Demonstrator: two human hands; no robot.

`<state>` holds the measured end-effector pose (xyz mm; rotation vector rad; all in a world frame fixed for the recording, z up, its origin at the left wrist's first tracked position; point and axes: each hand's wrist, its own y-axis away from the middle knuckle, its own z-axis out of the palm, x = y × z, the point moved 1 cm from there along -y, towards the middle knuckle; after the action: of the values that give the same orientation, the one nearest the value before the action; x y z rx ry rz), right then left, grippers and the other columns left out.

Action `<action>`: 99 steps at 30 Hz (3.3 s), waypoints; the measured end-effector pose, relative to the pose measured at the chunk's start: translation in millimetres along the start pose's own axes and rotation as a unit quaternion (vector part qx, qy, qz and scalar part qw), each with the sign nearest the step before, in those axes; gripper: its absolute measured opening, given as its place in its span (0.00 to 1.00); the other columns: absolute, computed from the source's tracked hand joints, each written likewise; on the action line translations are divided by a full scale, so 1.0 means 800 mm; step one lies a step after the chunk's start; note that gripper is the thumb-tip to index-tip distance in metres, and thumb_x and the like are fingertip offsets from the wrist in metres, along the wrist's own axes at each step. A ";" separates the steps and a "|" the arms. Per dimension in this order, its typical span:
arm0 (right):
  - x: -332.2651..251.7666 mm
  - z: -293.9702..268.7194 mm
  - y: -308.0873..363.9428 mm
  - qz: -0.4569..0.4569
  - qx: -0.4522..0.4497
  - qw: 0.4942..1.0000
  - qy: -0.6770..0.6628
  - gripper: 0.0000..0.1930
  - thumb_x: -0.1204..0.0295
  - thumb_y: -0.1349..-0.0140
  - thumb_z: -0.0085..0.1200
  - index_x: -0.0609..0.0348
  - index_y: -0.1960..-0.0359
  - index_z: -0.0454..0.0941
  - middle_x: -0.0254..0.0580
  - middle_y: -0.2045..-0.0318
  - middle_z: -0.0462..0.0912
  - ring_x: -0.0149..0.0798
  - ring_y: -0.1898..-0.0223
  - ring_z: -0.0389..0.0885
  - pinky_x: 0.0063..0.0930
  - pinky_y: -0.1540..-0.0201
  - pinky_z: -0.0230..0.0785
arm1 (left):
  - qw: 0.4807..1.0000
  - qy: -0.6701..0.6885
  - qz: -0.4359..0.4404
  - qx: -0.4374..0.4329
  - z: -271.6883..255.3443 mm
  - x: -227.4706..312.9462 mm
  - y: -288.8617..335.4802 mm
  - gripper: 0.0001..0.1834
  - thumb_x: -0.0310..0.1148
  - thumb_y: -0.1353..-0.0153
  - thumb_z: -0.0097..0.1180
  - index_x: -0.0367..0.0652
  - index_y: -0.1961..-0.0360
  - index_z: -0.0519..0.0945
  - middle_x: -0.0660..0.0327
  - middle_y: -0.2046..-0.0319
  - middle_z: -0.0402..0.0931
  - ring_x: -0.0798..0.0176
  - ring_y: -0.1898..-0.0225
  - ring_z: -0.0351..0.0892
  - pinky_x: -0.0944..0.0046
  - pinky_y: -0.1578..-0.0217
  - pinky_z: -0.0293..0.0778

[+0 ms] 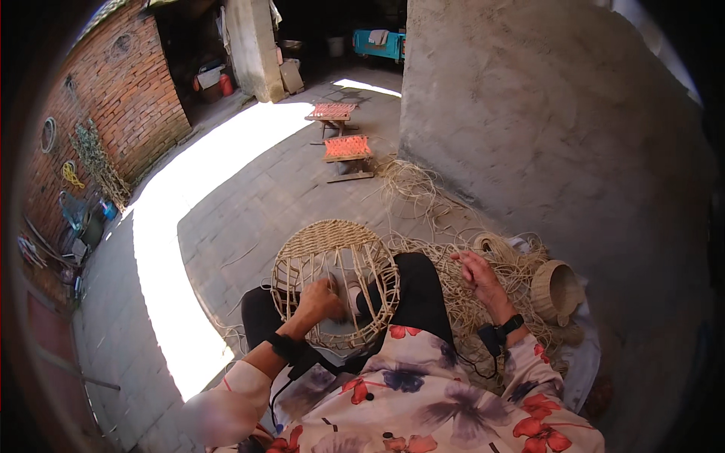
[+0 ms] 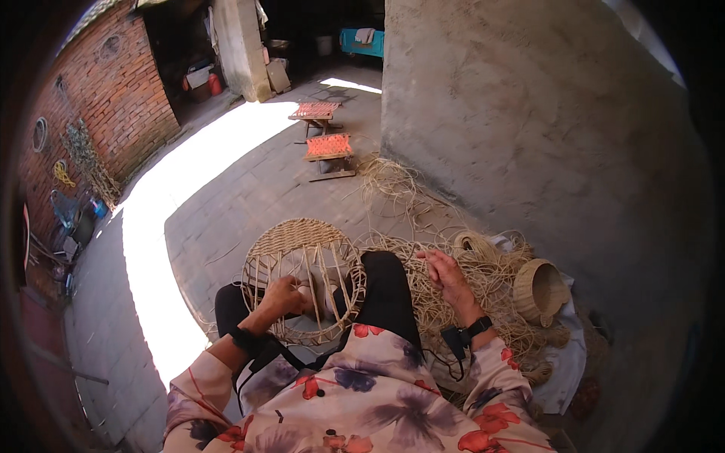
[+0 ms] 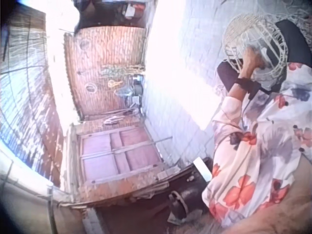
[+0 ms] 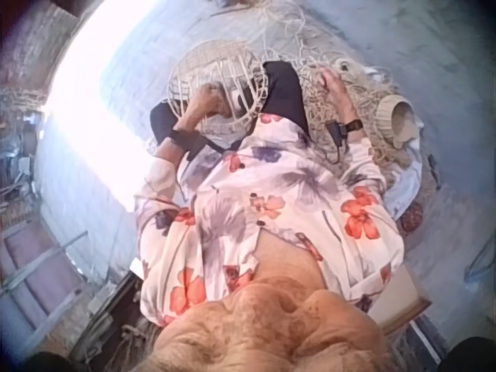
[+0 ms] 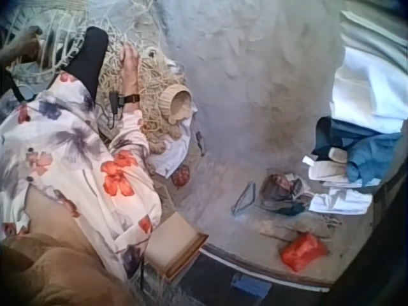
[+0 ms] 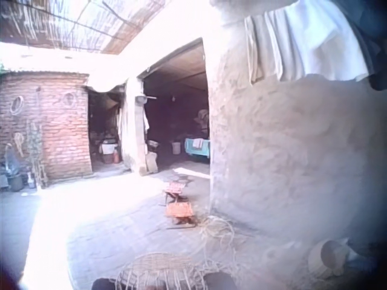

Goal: The recorder is weaving the base of a basket using natural straw or wood fibers in an outdoor workshop area.

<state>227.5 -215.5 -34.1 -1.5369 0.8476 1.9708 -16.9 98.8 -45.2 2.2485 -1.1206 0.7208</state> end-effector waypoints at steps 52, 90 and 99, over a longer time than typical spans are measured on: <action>-0.081 0.182 0.052 -0.154 -0.275 0.920 0.234 0.14 0.64 0.35 0.59 0.63 0.57 0.80 0.34 0.73 0.77 0.27 0.73 0.75 0.21 0.68 0.69 | 0.691 0.692 0.128 -0.166 -0.080 0.112 0.054 0.10 0.39 0.27 0.47 0.44 0.56 0.75 0.65 0.70 0.78 0.74 0.75 0.74 0.72 0.74 0.72; -0.043 0.192 0.037 -0.322 -0.120 0.820 0.458 0.04 0.75 0.44 0.59 0.58 0.67 0.82 0.41 0.75 0.75 0.40 0.74 0.78 0.31 0.71 0.69 | 0.984 0.019 0.174 0.024 -0.010 0.004 0.153 0.07 0.30 0.43 0.60 0.43 0.63 0.80 0.56 0.68 0.76 0.51 0.65 0.79 0.54 0.66 0.75; -0.016 0.237 0.026 -0.377 -0.239 0.676 0.586 0.05 0.74 0.50 0.58 0.56 0.71 0.80 0.43 0.70 0.75 0.46 0.67 0.82 0.40 0.68 0.75 | 0.965 -0.091 0.240 0.053 -0.004 -0.018 0.148 0.08 0.27 0.46 0.63 0.42 0.65 0.78 0.56 0.71 0.78 0.49 0.68 0.81 0.55 0.70 0.76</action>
<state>90.5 -91.6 14.3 -2.8639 -0.0865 0.4053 -122.7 47.0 -27.0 2.1787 -1.7924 0.7838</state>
